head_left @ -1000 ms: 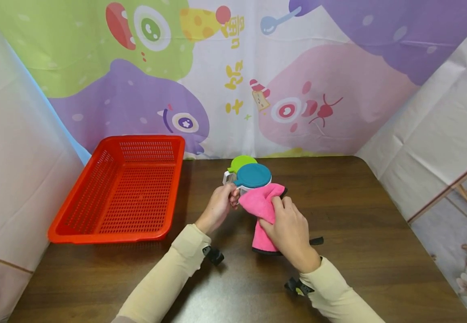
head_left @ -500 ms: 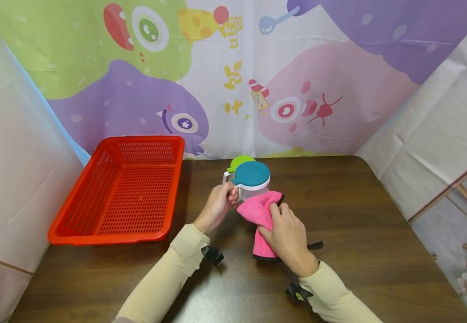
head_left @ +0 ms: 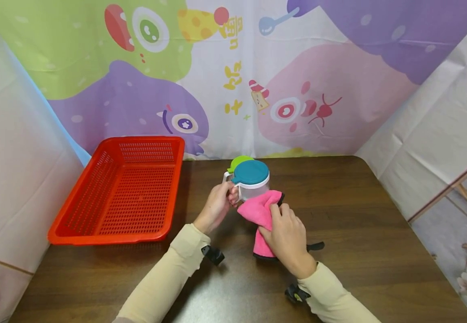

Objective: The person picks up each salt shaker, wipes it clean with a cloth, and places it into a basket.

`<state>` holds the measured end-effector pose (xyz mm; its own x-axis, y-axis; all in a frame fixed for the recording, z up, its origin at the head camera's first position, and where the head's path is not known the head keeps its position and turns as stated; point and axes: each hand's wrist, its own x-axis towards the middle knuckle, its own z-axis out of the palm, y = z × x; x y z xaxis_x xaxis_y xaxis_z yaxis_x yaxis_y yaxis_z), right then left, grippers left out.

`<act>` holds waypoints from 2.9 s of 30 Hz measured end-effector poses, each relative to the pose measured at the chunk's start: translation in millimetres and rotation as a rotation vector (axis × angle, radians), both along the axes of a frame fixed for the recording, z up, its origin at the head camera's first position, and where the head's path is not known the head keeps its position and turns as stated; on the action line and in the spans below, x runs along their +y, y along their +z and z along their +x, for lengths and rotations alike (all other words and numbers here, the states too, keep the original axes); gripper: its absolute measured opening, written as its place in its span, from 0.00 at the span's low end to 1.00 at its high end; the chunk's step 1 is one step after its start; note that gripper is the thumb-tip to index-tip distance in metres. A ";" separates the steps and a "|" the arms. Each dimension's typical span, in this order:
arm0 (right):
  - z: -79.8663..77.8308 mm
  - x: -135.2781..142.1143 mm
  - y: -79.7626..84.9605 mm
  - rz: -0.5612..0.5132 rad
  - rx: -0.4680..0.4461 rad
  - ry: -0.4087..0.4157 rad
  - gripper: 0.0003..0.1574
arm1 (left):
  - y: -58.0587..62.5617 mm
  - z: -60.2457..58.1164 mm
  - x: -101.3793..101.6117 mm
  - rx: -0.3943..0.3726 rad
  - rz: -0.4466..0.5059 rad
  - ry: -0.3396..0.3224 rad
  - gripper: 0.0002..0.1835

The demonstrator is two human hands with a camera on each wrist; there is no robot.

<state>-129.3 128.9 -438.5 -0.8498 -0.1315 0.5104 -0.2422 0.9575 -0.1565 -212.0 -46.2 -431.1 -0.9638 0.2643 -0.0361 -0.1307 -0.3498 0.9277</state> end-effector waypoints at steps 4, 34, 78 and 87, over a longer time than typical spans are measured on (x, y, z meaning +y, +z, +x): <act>-3.3 1.9 4.7 -0.042 0.039 -0.010 0.35 | 0.5 -0.2 1.4 0.000 0.008 0.005 0.16; -6.8 0.3 3.1 -0.044 0.044 -0.014 0.32 | 5.1 2.9 2.1 -0.020 -0.035 0.016 0.14; -9.1 3.5 11.3 -0.134 0.102 0.010 0.34 | 8.5 7.5 2.7 0.004 -0.066 0.024 0.15; -13.7 9.0 14.4 -0.236 0.111 0.033 0.35 | 6.8 8.9 3.8 0.006 -0.058 0.024 0.14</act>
<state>-143.0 137.9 -424.1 -0.7838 -0.0247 0.6205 -0.3011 0.8890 -0.3449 -203.1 -42.5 -424.3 -0.9701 0.2383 -0.0452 -0.1175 -0.2984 0.9472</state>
